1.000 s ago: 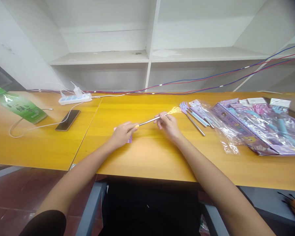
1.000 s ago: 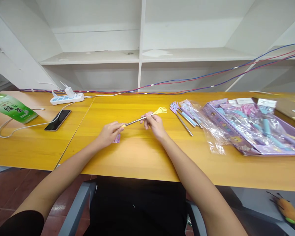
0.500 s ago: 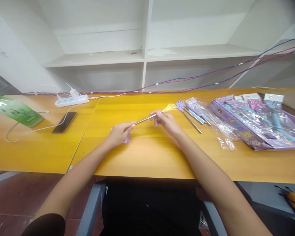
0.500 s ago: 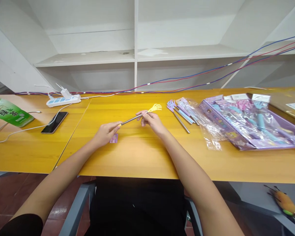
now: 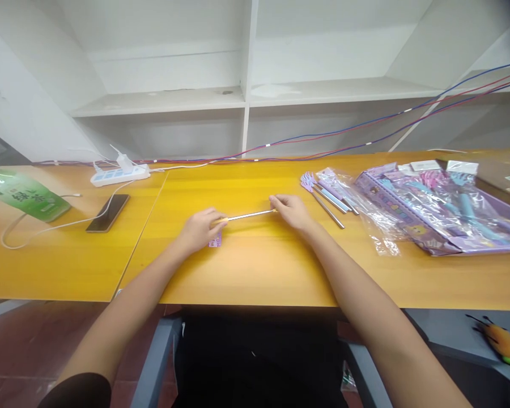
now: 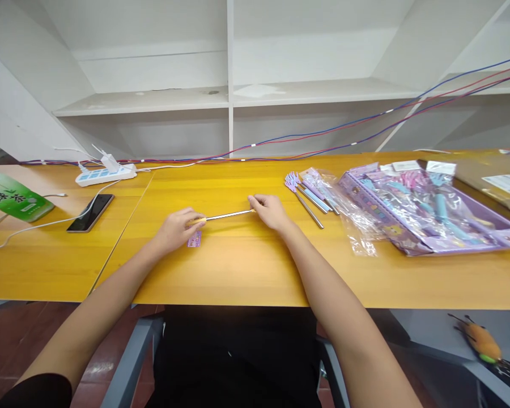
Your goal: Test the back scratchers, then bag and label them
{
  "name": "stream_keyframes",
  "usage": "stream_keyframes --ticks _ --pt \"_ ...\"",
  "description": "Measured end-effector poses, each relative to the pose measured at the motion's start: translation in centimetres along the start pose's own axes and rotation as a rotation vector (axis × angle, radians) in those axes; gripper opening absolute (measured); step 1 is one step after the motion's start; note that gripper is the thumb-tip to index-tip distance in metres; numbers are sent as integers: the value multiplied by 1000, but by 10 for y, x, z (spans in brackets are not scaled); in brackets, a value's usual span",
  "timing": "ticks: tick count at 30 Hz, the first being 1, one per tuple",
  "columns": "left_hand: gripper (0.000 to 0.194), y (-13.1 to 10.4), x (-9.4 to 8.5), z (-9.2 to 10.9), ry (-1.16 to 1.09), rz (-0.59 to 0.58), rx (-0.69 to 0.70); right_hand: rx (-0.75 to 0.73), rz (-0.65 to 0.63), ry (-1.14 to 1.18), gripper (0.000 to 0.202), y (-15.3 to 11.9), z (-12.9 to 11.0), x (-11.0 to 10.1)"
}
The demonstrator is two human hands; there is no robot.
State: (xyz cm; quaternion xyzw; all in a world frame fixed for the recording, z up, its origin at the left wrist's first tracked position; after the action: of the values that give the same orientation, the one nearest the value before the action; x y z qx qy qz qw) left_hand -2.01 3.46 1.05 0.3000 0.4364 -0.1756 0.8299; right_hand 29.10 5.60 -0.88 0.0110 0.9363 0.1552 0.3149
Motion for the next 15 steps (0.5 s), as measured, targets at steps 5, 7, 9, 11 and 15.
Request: stream_keyframes --ticks 5,7,9,11,15 --pt "32 -1 -1 -4 40 14 25 -49 15 -188 50 -5 -12 3" --pt "33 -2 0 -5 45 12 34 -55 32 -194 49 -6 -14 2" --pt "33 -3 2 -5 35 15 43 -60 45 -189 49 -7 -16 1" --pt "34 -3 4 -5 16 16 53 -68 48 -185 49 -8 -18 2" --pt "35 -6 10 -2 10 2 69 -84 19 -183 49 -11 -25 10"
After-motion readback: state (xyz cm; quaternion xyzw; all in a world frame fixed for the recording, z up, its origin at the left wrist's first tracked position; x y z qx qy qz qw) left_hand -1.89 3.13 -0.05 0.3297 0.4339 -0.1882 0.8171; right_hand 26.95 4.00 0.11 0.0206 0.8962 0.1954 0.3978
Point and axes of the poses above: each hand's wrist, its own y-axis towards the middle knuckle, its own x-axis out of the palm, z = x × y, the point moved 4 cm from there along y, towards the middle knuckle, and after that the axes turned 1 degree about -y, right-handed, at the moved point
